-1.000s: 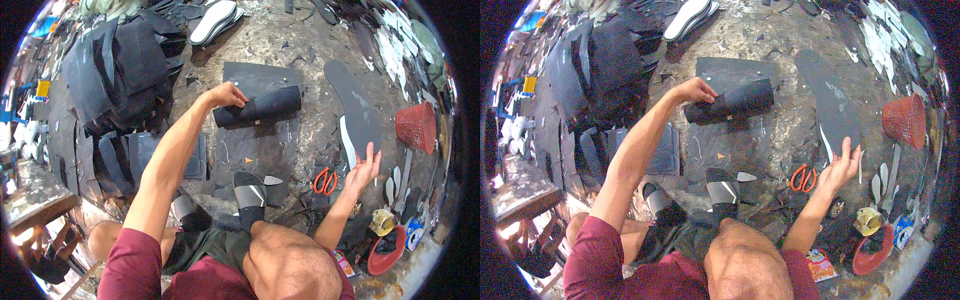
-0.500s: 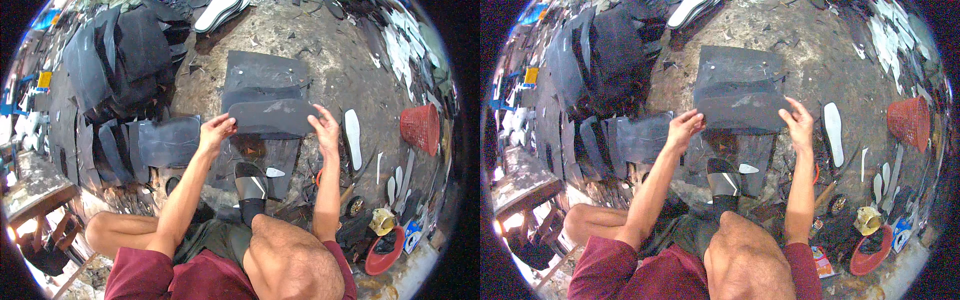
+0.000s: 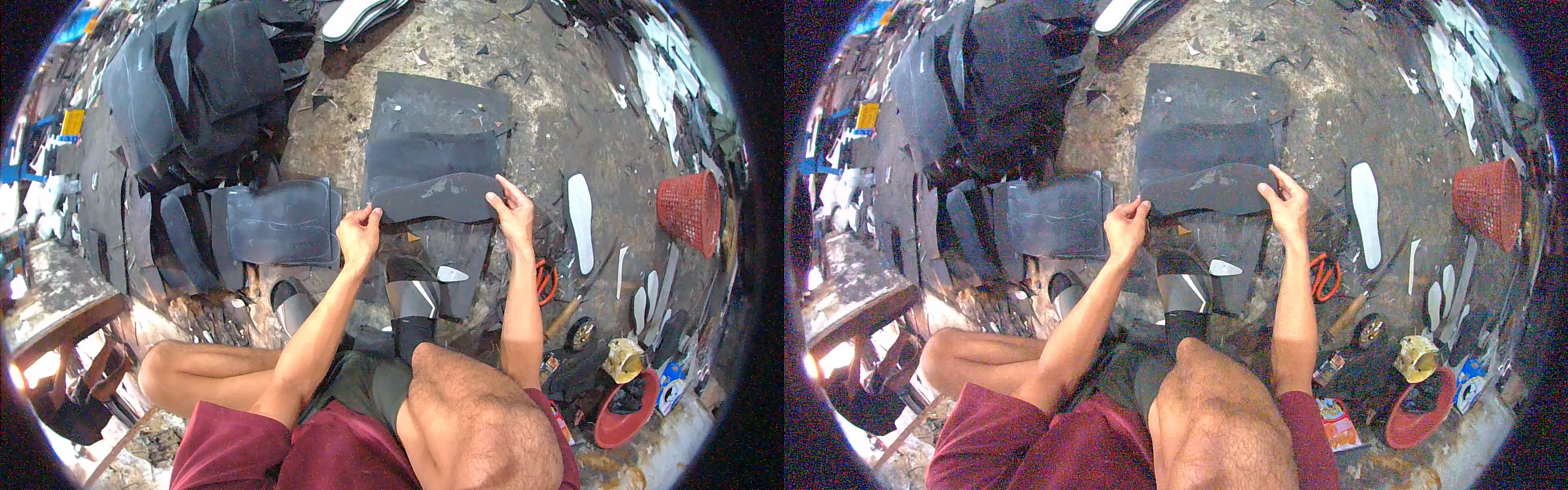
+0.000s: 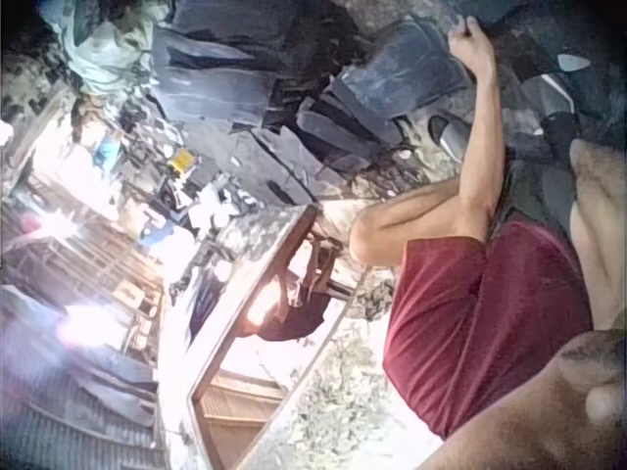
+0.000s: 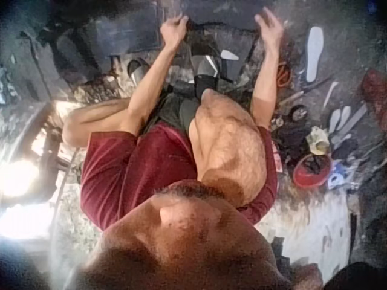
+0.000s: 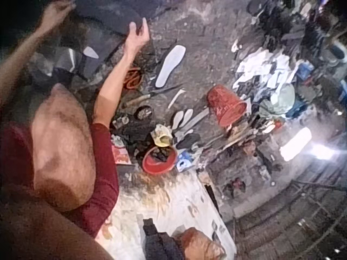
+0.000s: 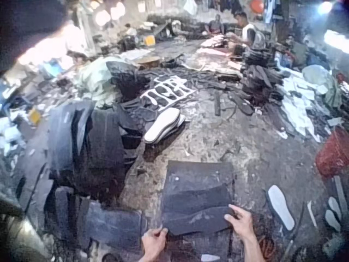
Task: The person sits on the floor and repeatedly picks up, inspects, and stacks black shoe insoles. They handle the insoles one by one, turning them over and aligning them into a pile.
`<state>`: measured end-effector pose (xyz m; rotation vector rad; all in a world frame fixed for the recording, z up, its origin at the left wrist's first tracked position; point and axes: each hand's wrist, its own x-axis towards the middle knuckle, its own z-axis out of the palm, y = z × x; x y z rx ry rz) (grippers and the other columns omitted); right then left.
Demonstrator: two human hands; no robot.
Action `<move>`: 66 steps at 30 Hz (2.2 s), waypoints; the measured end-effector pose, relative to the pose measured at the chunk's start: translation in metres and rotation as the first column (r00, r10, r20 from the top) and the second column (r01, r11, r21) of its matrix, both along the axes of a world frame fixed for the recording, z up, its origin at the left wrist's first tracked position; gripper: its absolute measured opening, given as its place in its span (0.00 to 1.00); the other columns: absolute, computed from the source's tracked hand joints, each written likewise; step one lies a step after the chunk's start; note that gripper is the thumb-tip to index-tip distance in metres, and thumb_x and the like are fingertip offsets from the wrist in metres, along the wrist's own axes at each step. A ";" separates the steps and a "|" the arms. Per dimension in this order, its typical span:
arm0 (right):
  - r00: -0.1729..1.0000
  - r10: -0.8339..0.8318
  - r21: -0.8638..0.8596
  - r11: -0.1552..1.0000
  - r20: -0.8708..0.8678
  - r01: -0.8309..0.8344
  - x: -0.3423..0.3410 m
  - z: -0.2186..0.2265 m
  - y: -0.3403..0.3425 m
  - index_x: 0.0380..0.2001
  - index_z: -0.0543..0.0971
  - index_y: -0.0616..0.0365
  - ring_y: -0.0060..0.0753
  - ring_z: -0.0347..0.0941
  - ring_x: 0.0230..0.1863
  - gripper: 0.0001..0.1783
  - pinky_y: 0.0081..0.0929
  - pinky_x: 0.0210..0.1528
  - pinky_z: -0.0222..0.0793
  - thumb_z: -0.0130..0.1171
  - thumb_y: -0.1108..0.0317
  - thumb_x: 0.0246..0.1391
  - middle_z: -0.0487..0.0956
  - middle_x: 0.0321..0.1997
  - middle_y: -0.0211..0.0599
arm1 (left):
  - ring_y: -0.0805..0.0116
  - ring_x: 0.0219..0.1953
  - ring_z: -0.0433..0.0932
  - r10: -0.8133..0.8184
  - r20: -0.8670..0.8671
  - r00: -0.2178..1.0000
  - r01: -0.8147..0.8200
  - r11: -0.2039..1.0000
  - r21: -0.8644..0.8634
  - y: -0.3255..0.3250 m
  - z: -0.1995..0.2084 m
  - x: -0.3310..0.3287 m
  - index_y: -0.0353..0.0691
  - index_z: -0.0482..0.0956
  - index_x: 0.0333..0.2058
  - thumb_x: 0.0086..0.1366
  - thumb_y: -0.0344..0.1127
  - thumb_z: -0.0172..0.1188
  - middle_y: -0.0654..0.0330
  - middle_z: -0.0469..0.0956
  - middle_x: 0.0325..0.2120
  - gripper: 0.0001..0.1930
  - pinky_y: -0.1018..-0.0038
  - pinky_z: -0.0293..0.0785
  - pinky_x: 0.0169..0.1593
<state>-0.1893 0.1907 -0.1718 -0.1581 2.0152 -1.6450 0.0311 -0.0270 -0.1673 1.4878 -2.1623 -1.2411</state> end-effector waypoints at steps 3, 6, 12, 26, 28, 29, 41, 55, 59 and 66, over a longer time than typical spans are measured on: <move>0.999 -0.034 -0.049 0.998 0.000 0.034 0.001 -0.003 0.000 0.59 0.75 0.64 0.27 0.75 0.53 0.29 0.24 0.57 0.69 0.67 0.78 0.52 0.80 0.54 0.39 | 0.56 0.33 0.83 -0.035 0.032 0.999 0.036 0.999 -0.004 -0.002 0.004 -0.002 0.34 0.85 0.42 0.60 0.42 0.67 0.47 0.83 0.31 0.18 0.67 0.75 0.41; 0.999 -0.038 -0.039 0.998 0.013 0.038 0.000 -0.006 0.000 0.59 0.75 0.64 0.28 0.76 0.53 0.29 0.25 0.57 0.69 0.67 0.78 0.52 0.80 0.54 0.40 | 0.55 0.33 0.83 -0.045 0.034 0.998 0.045 0.999 0.002 -0.005 0.004 -0.001 0.35 0.85 0.42 0.60 0.43 0.67 0.46 0.83 0.30 0.17 0.66 0.75 0.41; 0.996 -0.039 -0.031 0.999 0.077 0.041 0.000 -0.010 -0.001 0.57 0.77 0.59 0.30 0.74 0.56 0.29 0.26 0.59 0.69 0.69 0.76 0.50 0.79 0.56 0.40 | 0.57 0.30 0.83 -0.023 0.049 0.999 0.024 1.000 -0.014 -0.006 0.001 -0.001 0.36 0.86 0.41 0.59 0.44 0.69 0.48 0.83 0.28 0.17 0.66 0.76 0.40; 0.793 0.215 0.594 0.774 -0.570 0.217 0.023 0.023 -0.026 0.49 0.82 0.54 0.39 0.76 0.52 0.23 0.37 0.54 0.72 0.73 0.61 0.49 0.78 0.54 0.44 | 0.44 0.62 0.66 -0.822 -0.003 0.569 0.722 0.502 -0.476 -0.009 -0.008 -0.054 0.44 0.81 0.43 0.52 0.35 0.70 0.48 0.69 0.60 0.18 0.53 0.65 0.63; 0.653 0.195 0.601 0.638 -0.732 0.482 0.050 0.047 -0.037 0.52 0.78 0.57 0.45 0.68 0.60 0.28 0.41 0.61 0.65 0.72 0.56 0.50 0.72 0.60 0.48 | 0.47 0.60 0.68 -0.839 -0.024 0.544 0.771 0.510 -0.382 -0.021 -0.010 -0.055 0.43 0.82 0.42 0.50 0.35 0.72 0.49 0.71 0.58 0.18 0.56 0.66 0.62; 0.678 -0.025 0.472 0.698 -0.735 0.538 0.054 0.031 -0.027 0.55 0.76 0.57 0.44 0.67 0.62 0.31 0.40 0.62 0.63 0.71 0.56 0.51 0.70 0.61 0.48 | 0.47 0.59 0.69 -0.849 -0.069 0.524 0.796 0.517 -0.315 -0.022 -0.005 -0.065 0.44 0.82 0.42 0.51 0.35 0.71 0.49 0.73 0.57 0.18 0.57 0.67 0.62; 0.968 -0.186 -0.454 0.857 0.168 0.243 0.069 0.167 -0.040 0.52 0.76 0.59 0.33 0.78 0.46 0.30 0.33 0.51 0.75 0.73 0.78 0.42 0.82 0.46 0.35 | 0.66 0.48 0.81 -0.050 -0.529 0.847 0.512 0.341 0.788 -0.016 0.151 -0.049 0.33 0.75 0.55 0.65 0.47 0.64 0.55 0.80 0.49 0.27 0.67 0.79 0.51; 0.334 0.419 0.317 0.893 -0.844 -0.319 0.083 0.189 -0.039 0.53 0.80 0.57 0.44 0.73 0.62 0.26 0.43 0.60 0.70 0.69 0.67 0.48 0.77 0.59 0.45 | 0.68 0.49 0.78 0.271 -0.492 0.827 0.336 0.463 0.820 0.002 0.173 -0.041 0.35 0.72 0.58 0.69 0.37 0.59 0.59 0.79 0.50 0.21 0.71 0.74 0.53; 0.907 0.063 -0.044 0.995 -0.417 -0.089 0.063 0.166 -0.050 0.52 0.77 0.69 0.39 0.79 0.53 0.20 0.28 0.52 0.74 0.62 0.71 0.58 0.81 0.53 0.49 | 0.61 0.51 0.76 -0.201 -0.436 0.877 0.305 0.935 0.183 0.019 0.164 -0.045 0.36 0.76 0.54 0.65 0.38 0.63 0.55 0.78 0.50 0.21 0.67 0.70 0.58; 0.697 0.176 0.701 0.379 -0.695 0.604 -0.083 0.036 0.062 0.71 0.60 0.46 0.51 0.62 0.69 0.53 0.45 0.67 0.61 0.76 0.55 0.42 0.63 0.71 0.54 | 0.48 0.58 0.72 -0.702 -0.185 0.688 0.711 0.703 -0.025 0.058 0.039 -0.044 0.38 0.79 0.52 0.60 0.40 0.66 0.45 0.76 0.53 0.22 0.58 0.67 0.62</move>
